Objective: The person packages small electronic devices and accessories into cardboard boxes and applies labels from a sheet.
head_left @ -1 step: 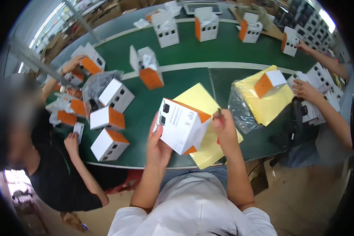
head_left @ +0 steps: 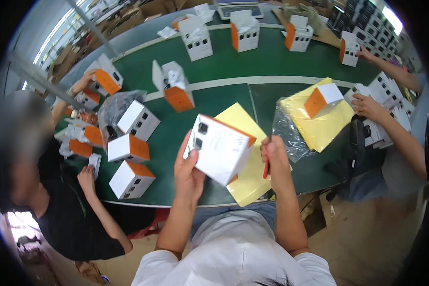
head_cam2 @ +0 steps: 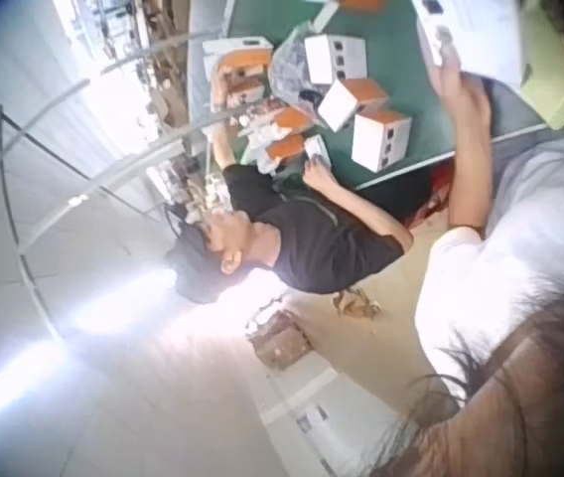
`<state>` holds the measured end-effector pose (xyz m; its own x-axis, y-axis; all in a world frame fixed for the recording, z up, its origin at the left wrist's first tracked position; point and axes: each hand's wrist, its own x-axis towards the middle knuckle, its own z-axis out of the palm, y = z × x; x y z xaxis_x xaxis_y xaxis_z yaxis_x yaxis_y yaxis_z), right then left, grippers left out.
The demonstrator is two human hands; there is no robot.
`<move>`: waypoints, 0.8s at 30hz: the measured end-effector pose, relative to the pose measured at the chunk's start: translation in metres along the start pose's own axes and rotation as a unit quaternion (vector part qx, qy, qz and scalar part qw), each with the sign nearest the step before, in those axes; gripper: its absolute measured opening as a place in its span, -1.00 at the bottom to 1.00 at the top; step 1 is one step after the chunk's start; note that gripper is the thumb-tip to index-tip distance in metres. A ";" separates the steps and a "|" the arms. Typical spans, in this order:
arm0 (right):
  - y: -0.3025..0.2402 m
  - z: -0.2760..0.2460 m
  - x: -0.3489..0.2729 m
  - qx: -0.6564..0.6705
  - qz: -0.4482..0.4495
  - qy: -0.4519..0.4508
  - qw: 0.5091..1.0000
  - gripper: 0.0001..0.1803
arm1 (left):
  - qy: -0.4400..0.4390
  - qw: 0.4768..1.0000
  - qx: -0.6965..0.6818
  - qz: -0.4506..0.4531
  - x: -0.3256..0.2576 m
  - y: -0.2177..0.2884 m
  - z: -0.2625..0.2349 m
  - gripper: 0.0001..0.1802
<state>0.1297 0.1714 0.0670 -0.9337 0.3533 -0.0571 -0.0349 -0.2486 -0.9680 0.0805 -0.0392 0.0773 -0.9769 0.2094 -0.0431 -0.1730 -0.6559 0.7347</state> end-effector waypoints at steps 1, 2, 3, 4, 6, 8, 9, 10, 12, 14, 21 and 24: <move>0.001 -0.016 -0.003 0.036 0.013 0.016 0.999 -0.80 | -0.038 0.996 0.082 0.017 0.018 0.002 0.012 -0.27; 0.000 -0.030 -0.009 0.070 0.027 0.031 0.997 -0.82 | -0.109 0.973 0.202 0.036 0.039 0.000 0.028 -0.32; -0.002 -0.037 -0.017 0.072 0.022 0.037 0.996 -0.82 | -0.192 0.890 0.359 0.205 0.064 -0.015 0.038 -0.39; -0.005 -0.045 -0.028 0.066 0.018 0.056 0.996 -0.85 | -0.255 0.775 0.498 0.295 0.081 -0.023 0.060 -0.38; -0.004 -0.058 -0.045 0.061 0.008 0.075 0.995 -0.88 | -0.359 0.695 0.502 0.369 0.101 -0.054 0.109 -0.42; 0.000 -0.064 -0.060 0.137 0.011 0.086 0.987 -0.82 | -0.426 0.650 0.482 0.405 0.111 -0.095 0.154 -0.51; 0.001 -0.067 -0.065 0.151 0.016 0.089 0.984 -0.81 | -0.443 0.630 0.479 0.422 0.112 -0.118 0.173 -0.54; 0.002 -0.068 -0.068 0.149 0.011 0.088 0.985 -0.81 | -0.469 0.625 0.452 0.430 0.116 -0.145 0.187 -0.51; 0.007 -0.070 -0.071 0.182 0.029 0.091 0.979 -0.82 | -0.478 0.606 0.456 0.443 0.120 -0.184 0.203 -0.50; 0.008 -0.071 -0.072 0.190 0.030 0.066 0.979 -0.78 | -0.467 0.548 0.510 0.471 0.127 -0.208 0.207 -0.49; -0.006 -0.077 -0.074 0.102 0.026 0.039 0.994 -0.66 | -0.221 0.579 0.557 0.553 0.126 -0.104 0.151 -0.44; -0.002 -0.073 -0.060 0.096 0.029 -0.017 0.995 -0.67 | 0.140 0.599 0.557 0.558 0.145 -0.029 0.060 -0.36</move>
<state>0.2114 0.2166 0.0548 -0.9476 0.3031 -0.1006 -0.0444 -0.4372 -0.8983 -0.0484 0.0537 0.0901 -0.4163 -0.1421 0.8980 0.6460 0.6488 0.4021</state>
